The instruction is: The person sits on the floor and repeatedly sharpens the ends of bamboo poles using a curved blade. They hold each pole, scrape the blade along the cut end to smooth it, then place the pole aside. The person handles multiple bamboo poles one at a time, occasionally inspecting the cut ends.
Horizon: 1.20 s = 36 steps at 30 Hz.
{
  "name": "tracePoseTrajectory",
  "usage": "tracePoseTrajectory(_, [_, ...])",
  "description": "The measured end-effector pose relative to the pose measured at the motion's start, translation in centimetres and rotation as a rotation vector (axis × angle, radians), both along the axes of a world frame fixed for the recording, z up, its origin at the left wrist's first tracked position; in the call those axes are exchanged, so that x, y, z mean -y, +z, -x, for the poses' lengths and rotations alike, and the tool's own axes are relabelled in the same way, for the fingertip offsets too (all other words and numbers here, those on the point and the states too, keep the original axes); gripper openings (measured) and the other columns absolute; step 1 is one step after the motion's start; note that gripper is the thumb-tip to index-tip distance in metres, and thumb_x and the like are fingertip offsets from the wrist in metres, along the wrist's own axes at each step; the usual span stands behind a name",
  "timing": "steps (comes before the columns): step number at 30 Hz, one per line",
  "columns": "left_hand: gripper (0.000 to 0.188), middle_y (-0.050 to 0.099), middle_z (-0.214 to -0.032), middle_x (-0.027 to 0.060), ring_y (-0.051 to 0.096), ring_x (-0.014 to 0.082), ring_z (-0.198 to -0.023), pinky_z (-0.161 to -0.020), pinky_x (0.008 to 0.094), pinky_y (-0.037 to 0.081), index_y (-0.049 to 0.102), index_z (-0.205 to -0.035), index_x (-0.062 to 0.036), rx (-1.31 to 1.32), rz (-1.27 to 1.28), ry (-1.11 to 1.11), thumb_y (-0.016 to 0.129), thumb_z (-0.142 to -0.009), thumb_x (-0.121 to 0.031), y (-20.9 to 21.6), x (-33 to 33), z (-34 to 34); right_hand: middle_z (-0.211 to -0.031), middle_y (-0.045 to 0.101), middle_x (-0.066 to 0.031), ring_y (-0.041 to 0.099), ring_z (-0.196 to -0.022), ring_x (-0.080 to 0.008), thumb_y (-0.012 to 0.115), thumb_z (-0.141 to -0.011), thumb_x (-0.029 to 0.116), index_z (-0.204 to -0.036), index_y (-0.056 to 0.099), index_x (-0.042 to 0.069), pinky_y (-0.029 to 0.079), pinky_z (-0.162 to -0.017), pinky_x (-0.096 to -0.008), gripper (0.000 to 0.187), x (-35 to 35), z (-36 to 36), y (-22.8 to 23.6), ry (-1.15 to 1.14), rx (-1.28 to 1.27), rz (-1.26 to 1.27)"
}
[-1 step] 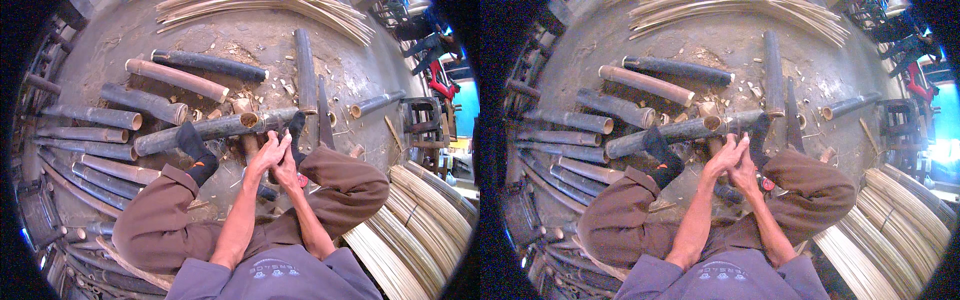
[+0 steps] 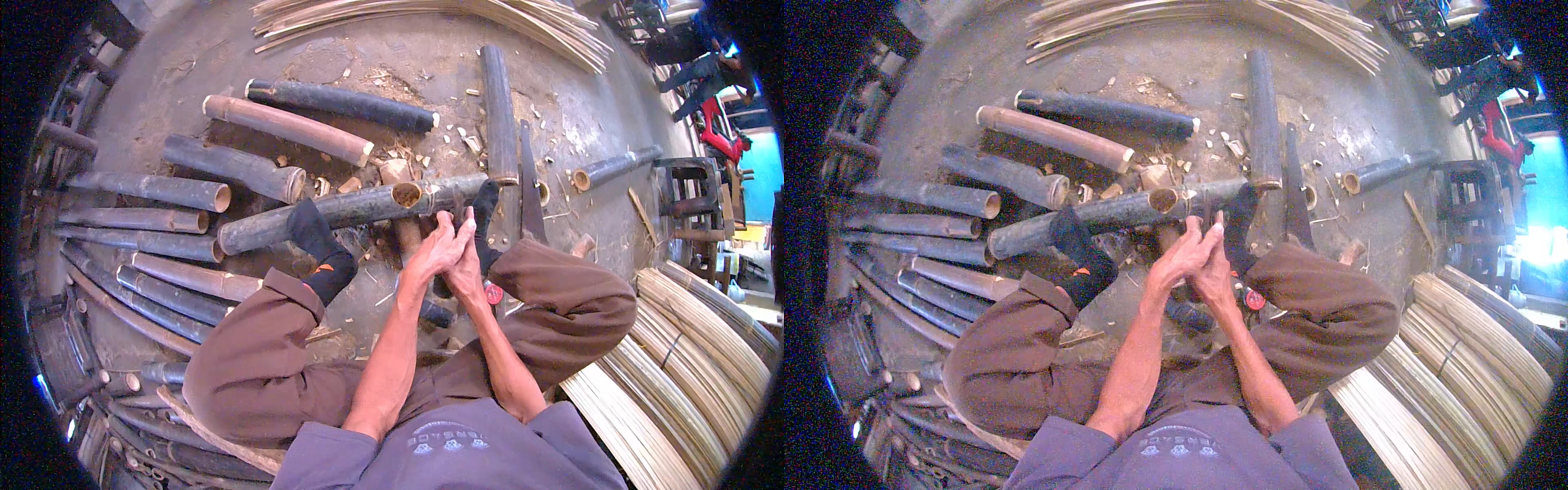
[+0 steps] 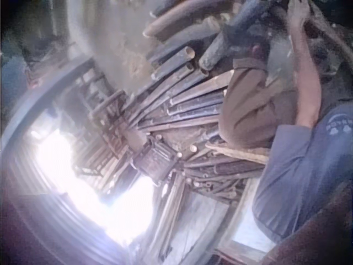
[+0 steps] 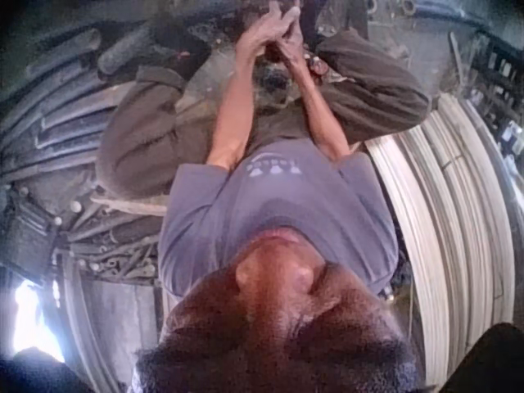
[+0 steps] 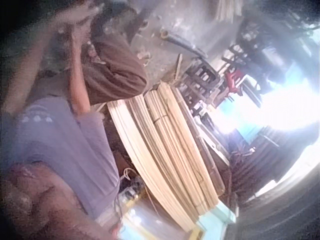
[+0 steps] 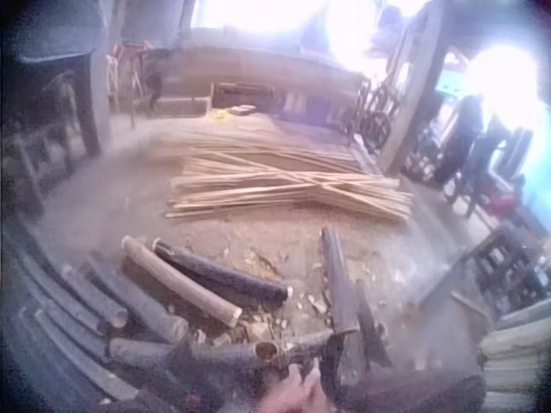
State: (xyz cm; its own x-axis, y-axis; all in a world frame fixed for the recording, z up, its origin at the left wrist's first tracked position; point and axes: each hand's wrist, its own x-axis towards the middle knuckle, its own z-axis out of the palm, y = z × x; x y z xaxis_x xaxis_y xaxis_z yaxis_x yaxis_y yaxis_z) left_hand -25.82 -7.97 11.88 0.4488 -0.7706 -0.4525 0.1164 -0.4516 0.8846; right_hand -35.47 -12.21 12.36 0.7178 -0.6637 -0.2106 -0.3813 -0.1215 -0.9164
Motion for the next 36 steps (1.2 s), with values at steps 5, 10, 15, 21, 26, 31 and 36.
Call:
tracePoseTrajectory(5, [0.086,0.057,-0.115,0.0367,0.056,0.0473,-0.112,-0.096,0.0526,0.041,0.050,-0.122,0.0062,0.189,-0.314,-0.182,0.041,-0.086,-0.071,-0.7,-2.4,-4.4,-0.149,0.034,-0.0184,0.044,-0.130,-0.0272,0.061,-0.090,0.032,-0.152,0.012,0.005,0.035,-0.107,-0.0353,0.083,-4.3,-3.8,-6.6,-0.163,0.217,-0.051])
tracePoseTrajectory(10, [0.079,0.060,-0.109,0.0340,0.057,0.0482,-0.106,-0.091,0.0507,0.043,0.057,-0.112,0.0072,0.177,-0.322,-0.201,0.039,-0.090,-0.066,-4.2,-3.6,-6.7,-0.148,0.037,-0.0144,0.042,-0.130,-0.0241,0.059,-0.092,0.029,-0.153,0.014,0.007,0.035,-0.107,-0.0331,0.079,-6.6,-6.5,-8.4,-0.227,0.154,-0.015])
tracePoseTrajectory(15, [0.075,0.059,-0.109,0.0366,0.057,0.0485,-0.107,-0.090,0.0504,0.044,0.055,-0.111,0.0116,0.058,-0.131,-0.008,0.035,-0.096,-0.059,-7.3,-2.5,-4.7,-0.132,0.055,-0.0195,0.055,-0.119,-0.0305,0.055,-0.094,0.031,-0.152,0.023,0.019,0.043,-0.098,-0.0375,0.067,-2.8,-5.8,-5.0,-0.066,-0.173,-0.109])
tracePoseTrajectory(21, [0.066,0.065,-0.095,0.0155,0.061,0.0268,-0.089,-0.077,0.0409,0.048,0.062,-0.101,0.0033,-0.599,-0.009,0.737,0.031,-0.100,-0.055,-5.4,5.1,-2.9,-0.112,0.065,-0.0220,0.061,-0.104,-0.0422,0.057,-0.085,0.025,-0.125,0.056,0.011,0.049,-0.089,-0.0485,0.043,9.0,-9.9,0.1,0.730,-0.836,0.337])
tracePoseTrajectory(26, [0.064,0.066,-0.097,0.0153,0.063,0.0268,-0.084,-0.076,0.0424,0.048,0.060,-0.108,0.0047,-0.522,0.089,0.533,0.034,-0.100,-0.052,-7.6,3.7,-3.3,-0.107,0.065,-0.0247,0.061,-0.099,-0.0451,0.057,-0.085,0.028,-0.118,0.059,0.005,0.049,-0.087,-0.0516,0.041,7.7,-8.0,-3.5,0.594,-0.580,0.368])
tracePoseTrajectory(31, [0.068,0.060,-0.102,0.0379,0.059,0.0464,-0.107,-0.090,0.0475,0.045,0.058,-0.104,0.0149,0.101,-0.381,-0.176,0.042,-0.094,-0.050,-4.4,1.2,-5.8,-0.141,0.046,-0.0157,0.046,-0.128,-0.0237,0.061,-0.090,0.029,-0.147,0.030,0.004,0.035,-0.106,-0.0333,0.070,-1.3,-4.1,-9.3,-0.123,0.033,-0.302])
tracePoseTrajectory(36, [0.070,0.062,-0.096,0.0368,0.060,0.0483,-0.100,-0.087,0.0493,0.046,0.060,-0.096,0.0163,0.013,-0.265,0.012,0.039,-0.095,-0.050,-5.4,1.7,-4.4,-0.119,0.058,-0.0075,0.053,-0.107,-0.0167,0.058,-0.091,0.018,-0.137,0.043,0.002,0.042,-0.096,-0.0299,0.051,0.8,-4.3,-7.7,-0.050,-0.024,-0.203])
